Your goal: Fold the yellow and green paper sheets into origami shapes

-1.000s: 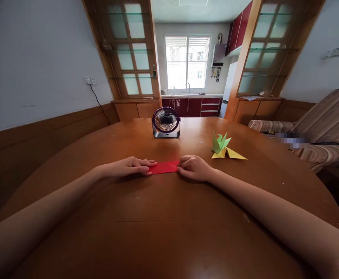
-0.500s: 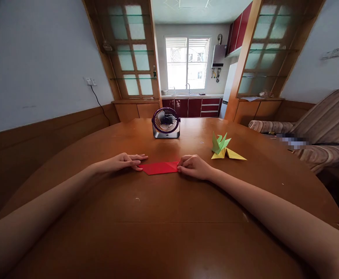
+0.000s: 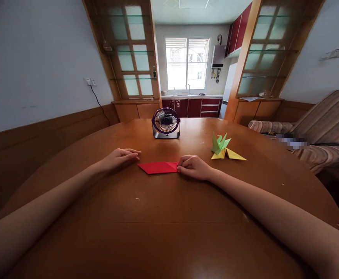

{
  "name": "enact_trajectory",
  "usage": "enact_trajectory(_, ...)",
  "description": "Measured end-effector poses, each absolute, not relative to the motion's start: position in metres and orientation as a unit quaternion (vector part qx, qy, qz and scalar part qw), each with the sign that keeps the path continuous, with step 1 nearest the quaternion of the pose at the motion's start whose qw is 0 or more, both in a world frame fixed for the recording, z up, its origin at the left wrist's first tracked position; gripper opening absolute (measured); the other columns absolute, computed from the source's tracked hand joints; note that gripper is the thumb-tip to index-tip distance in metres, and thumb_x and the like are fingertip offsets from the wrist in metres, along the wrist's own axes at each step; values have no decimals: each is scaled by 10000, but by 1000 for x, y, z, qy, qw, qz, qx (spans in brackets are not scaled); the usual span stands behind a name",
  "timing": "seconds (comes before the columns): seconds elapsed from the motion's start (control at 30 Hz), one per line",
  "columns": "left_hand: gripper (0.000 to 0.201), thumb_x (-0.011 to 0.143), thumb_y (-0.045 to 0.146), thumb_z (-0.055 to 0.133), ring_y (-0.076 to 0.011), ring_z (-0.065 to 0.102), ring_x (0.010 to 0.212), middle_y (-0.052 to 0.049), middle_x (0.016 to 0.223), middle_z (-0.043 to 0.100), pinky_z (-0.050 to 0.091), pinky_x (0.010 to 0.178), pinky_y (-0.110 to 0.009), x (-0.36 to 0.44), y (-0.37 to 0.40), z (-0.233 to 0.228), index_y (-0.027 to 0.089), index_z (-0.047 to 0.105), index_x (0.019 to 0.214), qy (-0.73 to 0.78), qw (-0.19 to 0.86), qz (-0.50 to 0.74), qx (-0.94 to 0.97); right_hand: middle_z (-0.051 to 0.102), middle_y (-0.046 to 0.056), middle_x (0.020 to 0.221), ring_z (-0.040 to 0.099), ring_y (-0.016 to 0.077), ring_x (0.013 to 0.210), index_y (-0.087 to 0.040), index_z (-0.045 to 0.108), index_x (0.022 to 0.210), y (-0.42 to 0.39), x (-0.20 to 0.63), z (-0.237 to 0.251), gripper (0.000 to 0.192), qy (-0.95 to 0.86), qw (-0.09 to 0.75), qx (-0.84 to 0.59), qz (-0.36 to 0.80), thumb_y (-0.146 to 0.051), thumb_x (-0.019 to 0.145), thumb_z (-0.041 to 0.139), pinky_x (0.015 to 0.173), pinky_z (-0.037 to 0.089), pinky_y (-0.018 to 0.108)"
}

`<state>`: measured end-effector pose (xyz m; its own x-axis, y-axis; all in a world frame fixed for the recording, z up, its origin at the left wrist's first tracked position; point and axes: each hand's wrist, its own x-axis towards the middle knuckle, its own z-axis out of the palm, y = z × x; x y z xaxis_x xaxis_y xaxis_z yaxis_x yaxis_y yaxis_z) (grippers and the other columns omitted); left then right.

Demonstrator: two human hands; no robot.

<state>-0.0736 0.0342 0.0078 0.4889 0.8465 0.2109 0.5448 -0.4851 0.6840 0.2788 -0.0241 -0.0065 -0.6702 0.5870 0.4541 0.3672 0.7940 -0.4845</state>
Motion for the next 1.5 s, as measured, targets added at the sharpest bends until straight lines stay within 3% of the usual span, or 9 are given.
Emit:
enact_trajectory(0.07,472,851,583,560,-266,584,1187,-86,1286,631,468,986,-366,-63,27,8,205,714,1089,420,273,278,819,670,97,863,622,162,786,-146,695,690,-25,277,-5,335,-903,305,-260,156,-294,936,521,711,515,316)
enact_trajectory(0.17,657,801,587,634,-265,555,1228,-93,1373,564,443,1016,-373,-48,16,10,213,550,1334,396,241,220,859,673,91,873,624,167,798,-154,693,752,-26,274,-2,287,-912,304,-249,117,-275,939,512,725,519,328)
enact_trajectory(0.23,713,749,593,690,-283,524,1257,-105,1385,550,404,1052,-396,-39,9,11,204,549,1330,368,179,181,895,673,89,912,629,174,840,-164,692,823,-27,272,-1,233,-915,307,-245,95,-267,938,518,776,526,352)
enact_trajectory(0.33,614,756,577,692,-282,555,1208,-113,1328,592,423,1016,-398,-31,3,12,196,611,1231,351,127,168,912,649,107,1083,616,208,1014,-183,672,994,-26,272,0,176,-907,326,-256,72,-275,933,536,910,508,424)
enact_trajectory(0.5,368,826,448,658,-206,655,892,-52,1056,687,519,775,-324,-29,1,12,217,630,1112,338,138,228,903,541,133,1299,557,250,1179,-218,540,1271,-20,275,-6,384,-862,377,-330,78,-309,900,587,971,491,479)
enact_trajectory(0.73,108,881,293,595,-183,623,1007,-49,1167,621,503,876,-330,-27,-4,12,215,653,928,278,76,321,902,649,85,1088,627,198,992,-207,620,1116,-19,275,-6,227,-867,397,-289,84,-232,892,590,876,532,387)
enact_trajectory(0.9,135,916,250,529,-182,618,1058,-59,1212,594,503,927,-338,-25,-7,10,221,656,955,247,56,333,908,642,84,1083,628,189,983,-214,646,1060,-24,270,-4,187,-866,424,-256,70,-191,893,564,850,548,372)
enact_trajectory(1.17,160,941,277,505,-188,611,1090,-67,1232,594,498,957,-349,-23,-8,7,221,649,981,234,14,325,916,609,107,1154,599,207,1069,-210,574,1211,-29,269,-2,320,-881,408,-233,53,-195,893,545,921,518,403)
enact_trajectory(1.5,221,949,330,502,-216,603,1071,-72,1185,642,473,945,-402,-17,-15,10,225,696,940,255,-12,340,905,610,112,1122,601,204,1040,-202,606,1113,-36,266,4,220,-904,371,-208,42,-210,925,492,900,531,389)
